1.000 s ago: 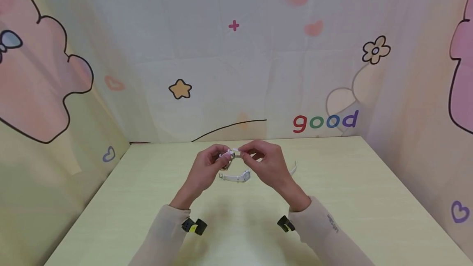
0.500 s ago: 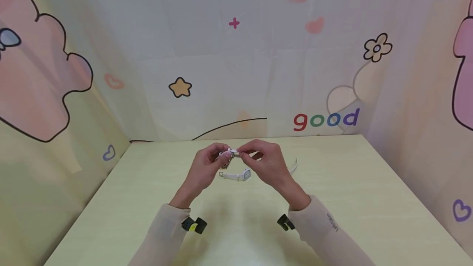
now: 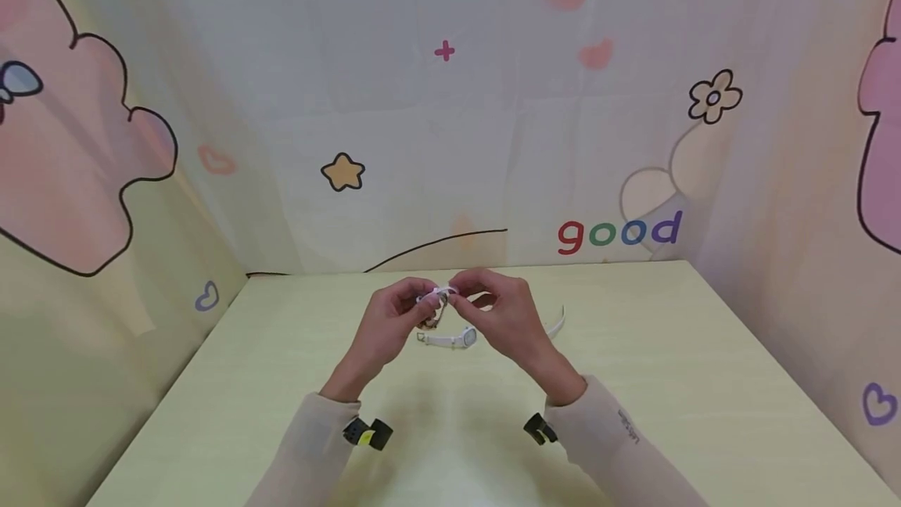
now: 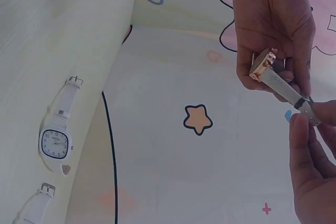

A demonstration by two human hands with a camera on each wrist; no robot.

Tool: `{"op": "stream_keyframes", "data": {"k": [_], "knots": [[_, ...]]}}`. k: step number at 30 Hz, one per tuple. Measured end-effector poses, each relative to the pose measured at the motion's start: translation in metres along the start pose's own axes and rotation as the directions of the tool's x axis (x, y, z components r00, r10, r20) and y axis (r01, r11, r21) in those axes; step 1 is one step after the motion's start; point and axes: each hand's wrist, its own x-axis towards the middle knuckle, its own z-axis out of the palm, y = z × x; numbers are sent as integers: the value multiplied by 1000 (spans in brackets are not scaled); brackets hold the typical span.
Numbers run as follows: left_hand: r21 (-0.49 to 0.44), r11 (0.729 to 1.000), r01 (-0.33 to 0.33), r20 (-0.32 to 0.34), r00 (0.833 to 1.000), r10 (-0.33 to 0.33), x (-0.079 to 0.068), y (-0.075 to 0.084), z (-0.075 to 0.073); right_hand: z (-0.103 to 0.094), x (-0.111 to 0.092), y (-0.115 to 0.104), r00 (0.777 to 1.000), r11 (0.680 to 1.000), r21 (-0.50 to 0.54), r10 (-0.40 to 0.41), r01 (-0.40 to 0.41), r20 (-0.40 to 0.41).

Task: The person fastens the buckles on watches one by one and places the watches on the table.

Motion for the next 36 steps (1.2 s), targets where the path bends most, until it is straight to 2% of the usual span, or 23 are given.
{"op": "stream_keyframes", "data": {"k": [10,17,24,32,36], "knots": [[19,1000,-12,-1,1000,12,-1,2,0,2,-1,2,1000,999,23,-24,25,-12],[1,1000,-4,13,1000,4,-1,2,0,3,-1,1,1000,1000,20,-8,8,-16],[0,1000,-1,10,1000,0,-1,3,1,3,-1,2,999,999,29,-43,43,-12],[-7,1000,6,1,1000,-6,-1,2,2,5,-2,3,1000,1000,24,5,-5,-23],[-6,1000,1,4,1000,-1,-1,1,2,5,-3,2,1000,1000,23,2,-1,-29]]}}
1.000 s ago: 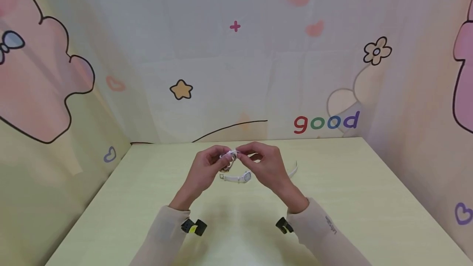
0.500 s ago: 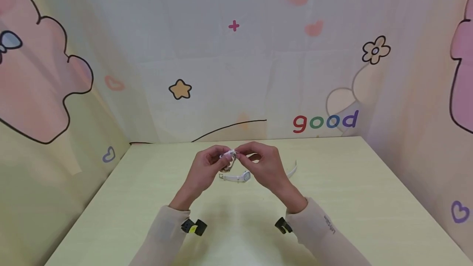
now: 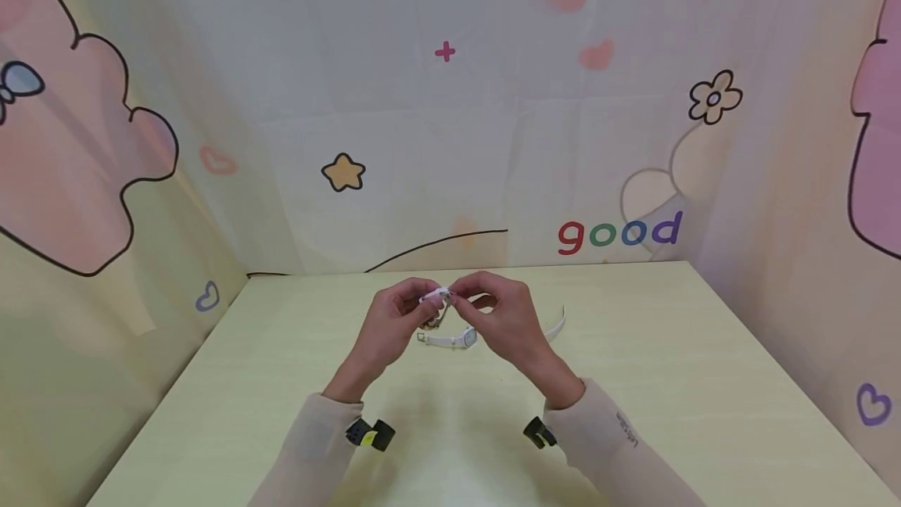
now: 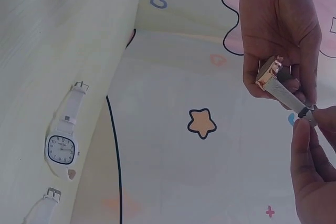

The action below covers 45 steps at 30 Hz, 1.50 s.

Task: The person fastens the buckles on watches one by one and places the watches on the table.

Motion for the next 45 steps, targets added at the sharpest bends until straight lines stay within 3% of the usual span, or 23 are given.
{"op": "stream_keyframes", "data": {"k": [11,16,28,45], "knots": [[22,1000,-14,1,1000,13,-2,-1,-1,0,0,-2,1000,1000,3,-22,22,19],[5,1000,-26,-5,1000,26,-1,0,-1,2,-1,-2,1000,1000,12,4,-4,24],[-9,1000,-21,-7,1000,21,1,2,0,-4,0,-37,1000,1000,-18,6,-5,16],[-30,999,-27,-8,1000,27,0,4,2,-1,-1,-34,1000,1000,-20,13,-14,-11]]}}
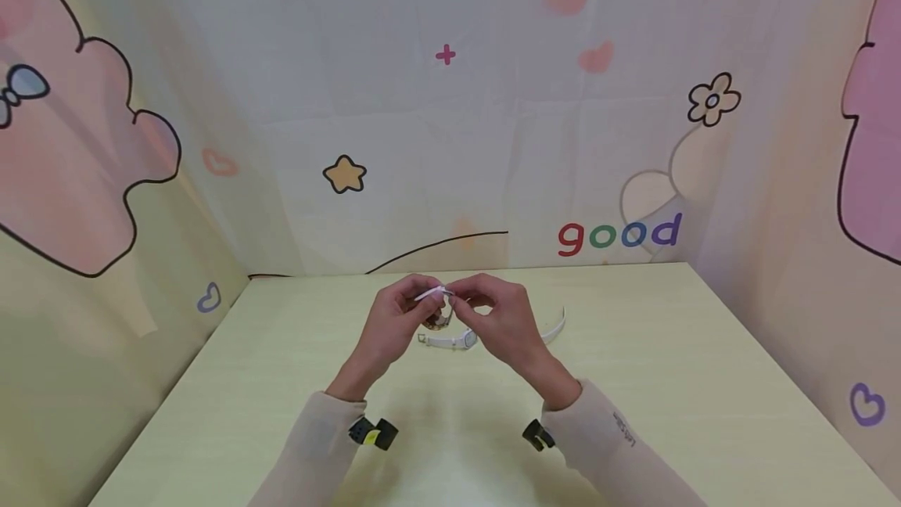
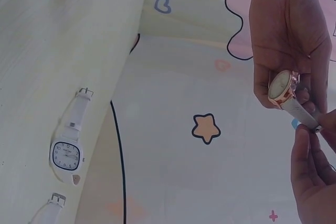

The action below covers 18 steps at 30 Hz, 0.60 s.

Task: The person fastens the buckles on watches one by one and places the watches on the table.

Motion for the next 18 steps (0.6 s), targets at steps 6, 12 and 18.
{"op": "stream_keyframes", "data": {"k": [6,12,18], "knots": [[0,1000,16,5,1000,-16,0,-1,-1,0,-2,2,1000,1000,-6,-25,25,1],[-5,1000,22,-2,1000,-22,8,-18,0,-2,-1,0,999,999,6,-51,51,17],[-7,1000,-4,4,1000,4,13,-31,1,-3,-1,4,999,999,13,-32,32,6]]}}
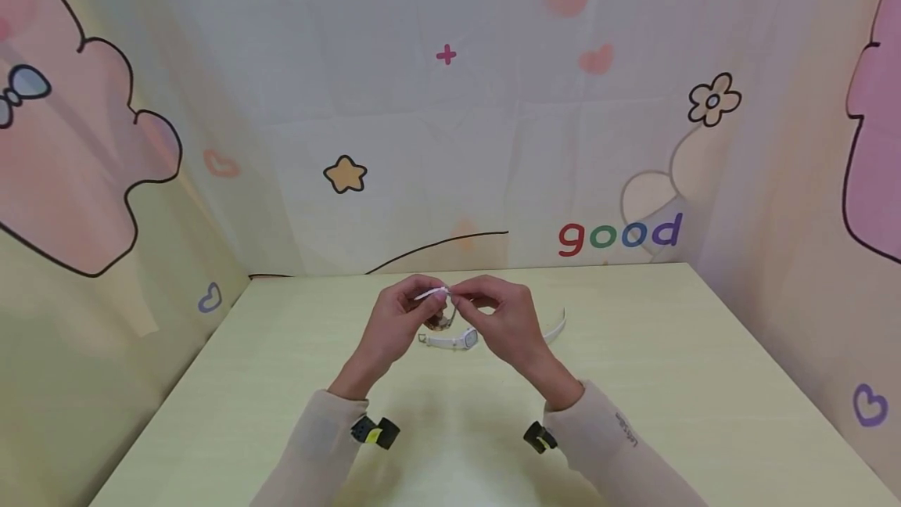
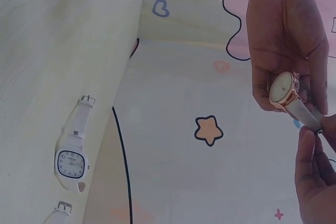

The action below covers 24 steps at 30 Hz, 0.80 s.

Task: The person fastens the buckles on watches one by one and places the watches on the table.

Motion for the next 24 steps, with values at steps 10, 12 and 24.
{"op": "stream_keyframes", "data": {"k": [10,12,24], "knots": [[127,992,-12,32,999,7,-2,-4,-7,0,0,18,998,999,28,24,-22,-58],[145,989,-1,41,999,-5,-2,-5,-8,1,-1,28,997,999,36,34,-32,-63],[141,989,42,-4,999,-42,-15,23,-10,0,-2,32,993,991,69,116,-117,19]]}}
